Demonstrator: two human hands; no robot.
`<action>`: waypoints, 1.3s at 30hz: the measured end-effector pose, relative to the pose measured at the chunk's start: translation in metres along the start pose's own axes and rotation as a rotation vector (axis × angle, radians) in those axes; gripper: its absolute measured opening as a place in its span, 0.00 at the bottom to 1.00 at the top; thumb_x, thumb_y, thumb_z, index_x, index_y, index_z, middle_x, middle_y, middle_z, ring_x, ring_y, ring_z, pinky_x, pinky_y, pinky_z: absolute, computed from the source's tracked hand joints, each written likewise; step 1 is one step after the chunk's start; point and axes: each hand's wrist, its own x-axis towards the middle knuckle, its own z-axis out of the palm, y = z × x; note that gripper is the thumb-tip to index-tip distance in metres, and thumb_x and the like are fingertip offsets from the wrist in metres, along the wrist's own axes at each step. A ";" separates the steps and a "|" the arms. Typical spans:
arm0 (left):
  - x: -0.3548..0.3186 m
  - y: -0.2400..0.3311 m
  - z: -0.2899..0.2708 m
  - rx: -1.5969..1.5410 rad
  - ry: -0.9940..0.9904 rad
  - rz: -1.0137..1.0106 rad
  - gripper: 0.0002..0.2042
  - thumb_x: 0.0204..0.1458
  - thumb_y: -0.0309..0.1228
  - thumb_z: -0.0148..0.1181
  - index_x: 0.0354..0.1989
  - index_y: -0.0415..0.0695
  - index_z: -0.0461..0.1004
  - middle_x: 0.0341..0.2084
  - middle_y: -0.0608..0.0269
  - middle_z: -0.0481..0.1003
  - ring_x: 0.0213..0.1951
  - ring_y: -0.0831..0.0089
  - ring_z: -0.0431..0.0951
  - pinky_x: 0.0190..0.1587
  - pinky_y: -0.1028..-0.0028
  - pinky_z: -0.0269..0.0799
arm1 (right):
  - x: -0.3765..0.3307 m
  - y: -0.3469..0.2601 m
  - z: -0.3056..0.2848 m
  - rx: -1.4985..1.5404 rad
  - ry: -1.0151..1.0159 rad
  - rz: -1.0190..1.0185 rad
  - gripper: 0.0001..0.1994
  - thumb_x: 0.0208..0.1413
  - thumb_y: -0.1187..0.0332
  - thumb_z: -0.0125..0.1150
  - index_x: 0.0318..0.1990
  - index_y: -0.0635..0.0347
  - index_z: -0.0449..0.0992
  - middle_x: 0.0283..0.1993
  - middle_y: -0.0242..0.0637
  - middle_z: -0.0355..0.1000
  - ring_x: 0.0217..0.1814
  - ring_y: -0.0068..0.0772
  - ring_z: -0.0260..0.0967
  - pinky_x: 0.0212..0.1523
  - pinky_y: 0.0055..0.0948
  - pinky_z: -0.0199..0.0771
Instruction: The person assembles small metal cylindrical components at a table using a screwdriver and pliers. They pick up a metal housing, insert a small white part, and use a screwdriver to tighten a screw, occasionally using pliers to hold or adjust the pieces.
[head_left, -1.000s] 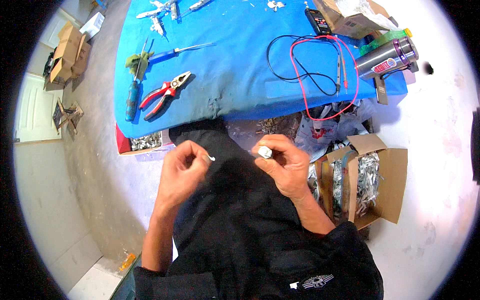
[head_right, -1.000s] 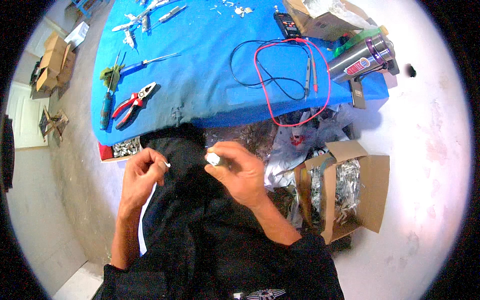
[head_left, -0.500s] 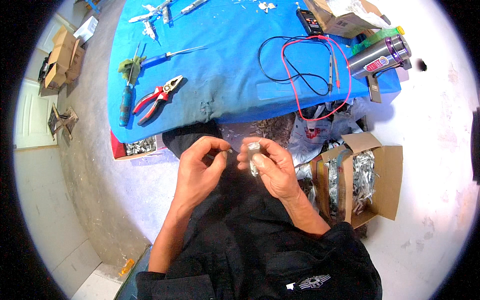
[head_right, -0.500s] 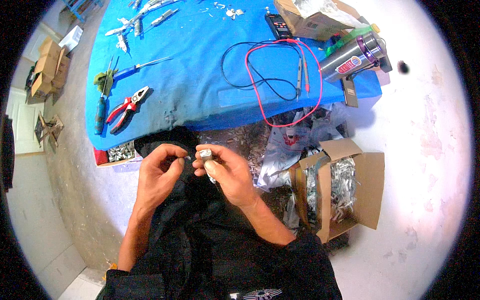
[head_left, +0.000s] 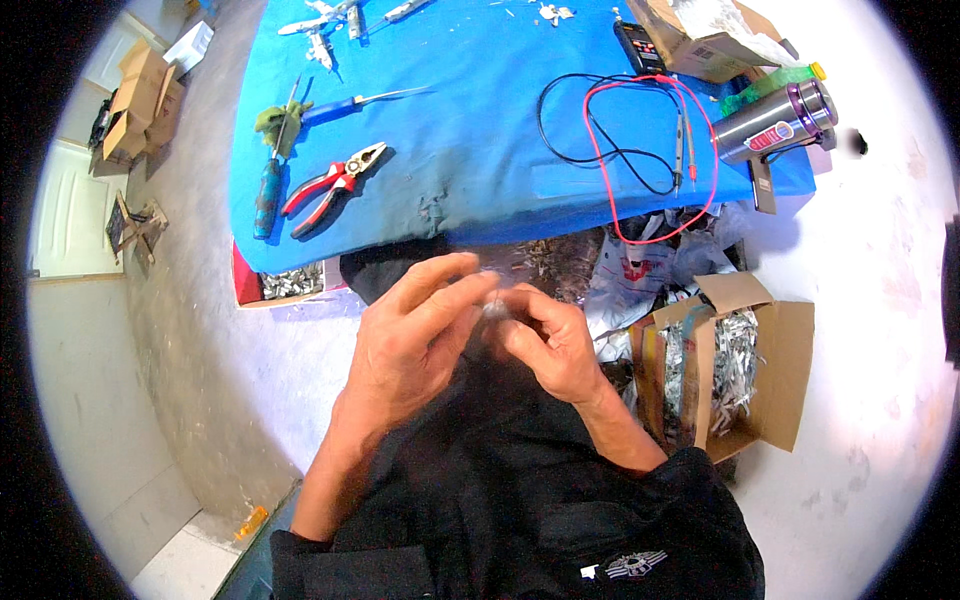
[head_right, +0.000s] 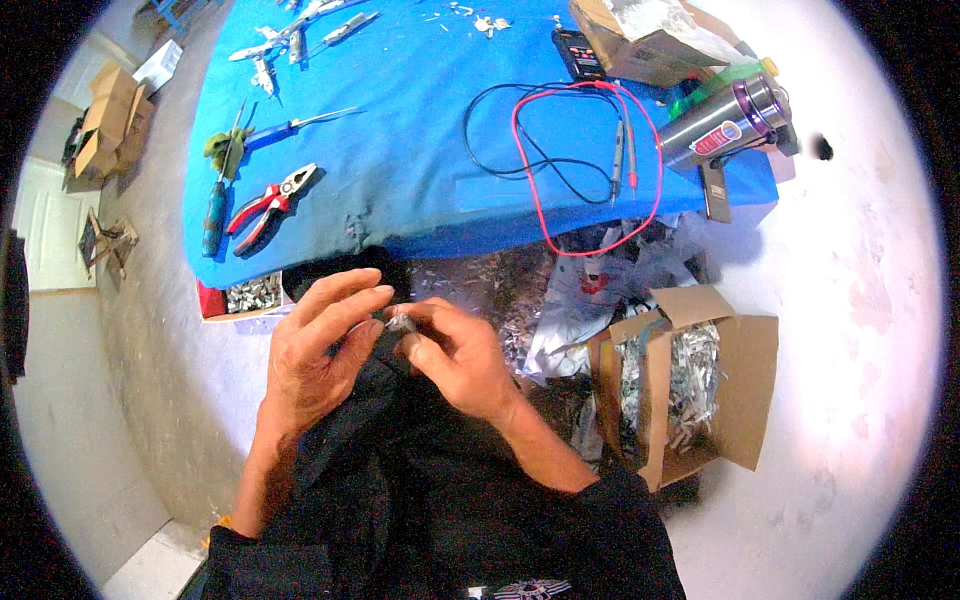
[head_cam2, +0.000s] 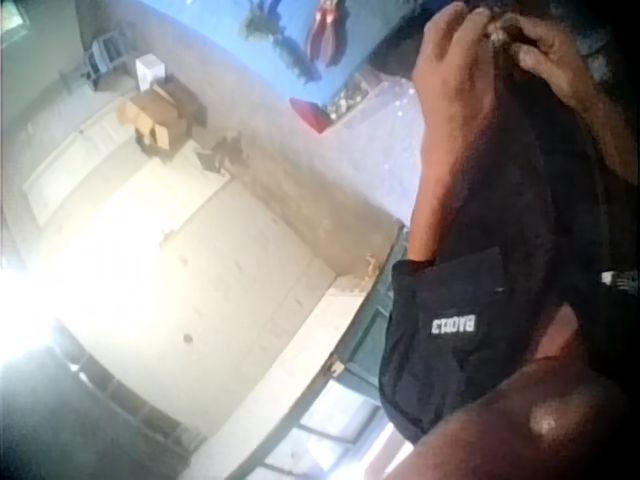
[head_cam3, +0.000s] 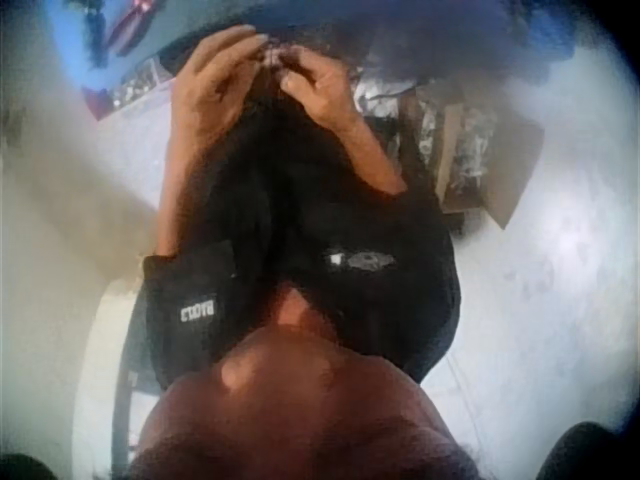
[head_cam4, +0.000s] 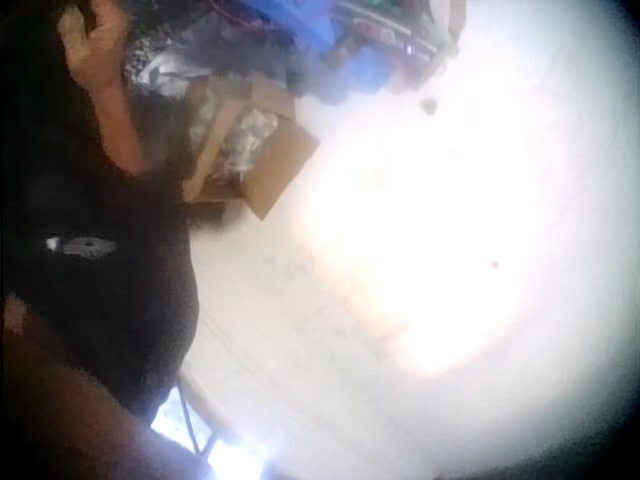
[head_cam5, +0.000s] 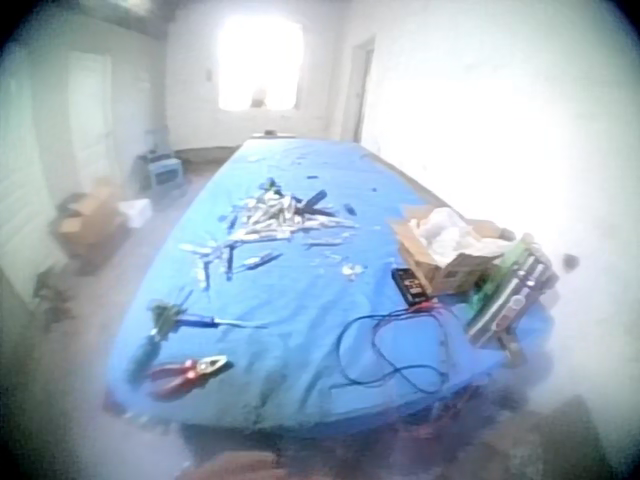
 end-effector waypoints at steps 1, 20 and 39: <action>-0.002 -0.002 -0.003 0.018 -0.055 -0.006 0.14 0.56 0.20 0.66 0.51 0.44 0.82 0.50 0.52 0.81 0.47 0.54 0.85 0.47 0.63 0.82 | 0.000 0.002 -0.001 -0.058 -0.017 -0.008 0.15 0.66 0.73 0.59 0.57 0.70 0.77 0.46 0.37 0.76 0.45 0.25 0.74 0.45 0.26 0.75; -0.033 -0.014 -0.021 0.227 -0.147 0.059 0.09 0.53 0.22 0.65 0.43 0.43 0.79 0.38 0.60 0.80 0.38 0.57 0.82 0.38 0.61 0.80 | 0.004 -0.005 0.026 -0.162 -0.102 0.037 0.14 0.69 0.74 0.60 0.59 0.66 0.78 0.39 0.34 0.74 0.33 0.22 0.72 0.34 0.25 0.74; -0.039 -0.012 -0.002 0.035 0.090 -0.167 0.12 0.57 0.20 0.65 0.49 0.38 0.79 0.43 0.54 0.82 0.40 0.61 0.85 0.42 0.67 0.81 | 0.012 0.020 0.025 0.486 0.003 0.259 0.16 0.70 0.69 0.63 0.60 0.66 0.78 0.47 0.32 0.80 0.48 0.22 0.76 0.51 0.24 0.77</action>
